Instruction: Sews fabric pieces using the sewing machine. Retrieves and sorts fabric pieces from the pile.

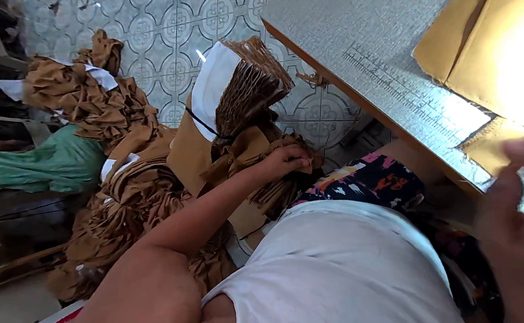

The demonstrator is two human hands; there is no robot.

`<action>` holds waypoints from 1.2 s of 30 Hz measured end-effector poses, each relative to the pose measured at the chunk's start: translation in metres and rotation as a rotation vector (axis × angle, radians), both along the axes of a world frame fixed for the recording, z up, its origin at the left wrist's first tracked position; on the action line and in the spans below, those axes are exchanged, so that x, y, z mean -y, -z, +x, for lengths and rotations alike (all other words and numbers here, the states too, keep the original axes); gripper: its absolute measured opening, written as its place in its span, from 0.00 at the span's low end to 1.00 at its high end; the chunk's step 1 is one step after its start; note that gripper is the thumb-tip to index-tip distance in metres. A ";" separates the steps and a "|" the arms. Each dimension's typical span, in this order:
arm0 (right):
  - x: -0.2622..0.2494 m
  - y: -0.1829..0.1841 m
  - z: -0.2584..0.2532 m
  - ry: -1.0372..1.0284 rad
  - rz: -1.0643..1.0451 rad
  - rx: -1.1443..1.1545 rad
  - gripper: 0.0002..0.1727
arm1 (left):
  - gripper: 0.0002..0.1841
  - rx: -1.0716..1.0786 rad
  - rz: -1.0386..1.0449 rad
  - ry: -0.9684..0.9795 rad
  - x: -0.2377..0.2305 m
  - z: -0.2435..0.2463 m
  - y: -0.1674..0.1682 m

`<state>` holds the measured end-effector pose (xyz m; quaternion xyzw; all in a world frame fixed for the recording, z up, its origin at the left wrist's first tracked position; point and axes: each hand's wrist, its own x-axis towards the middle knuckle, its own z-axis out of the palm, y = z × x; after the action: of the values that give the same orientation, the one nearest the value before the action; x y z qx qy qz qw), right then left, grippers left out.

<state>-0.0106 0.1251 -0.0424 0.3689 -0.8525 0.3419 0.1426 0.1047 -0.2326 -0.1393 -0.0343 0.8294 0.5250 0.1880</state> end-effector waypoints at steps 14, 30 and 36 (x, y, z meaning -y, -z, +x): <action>0.185 0.066 0.025 -0.490 0.487 0.801 0.09 | 0.16 -0.030 -0.298 -0.145 -0.003 0.020 -0.051; 0.161 0.075 0.023 -0.453 0.746 0.879 0.09 | 0.57 0.079 -0.779 -0.138 -0.037 0.069 0.045; 0.157 0.077 0.029 -0.628 0.655 0.808 0.07 | 0.55 0.182 -0.930 -0.088 -0.038 0.075 0.037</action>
<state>0.0180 -0.0319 -0.1191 0.4685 -0.7505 0.2005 -0.4208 0.1795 -0.1950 -0.1759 -0.1957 0.9543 0.1004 0.2025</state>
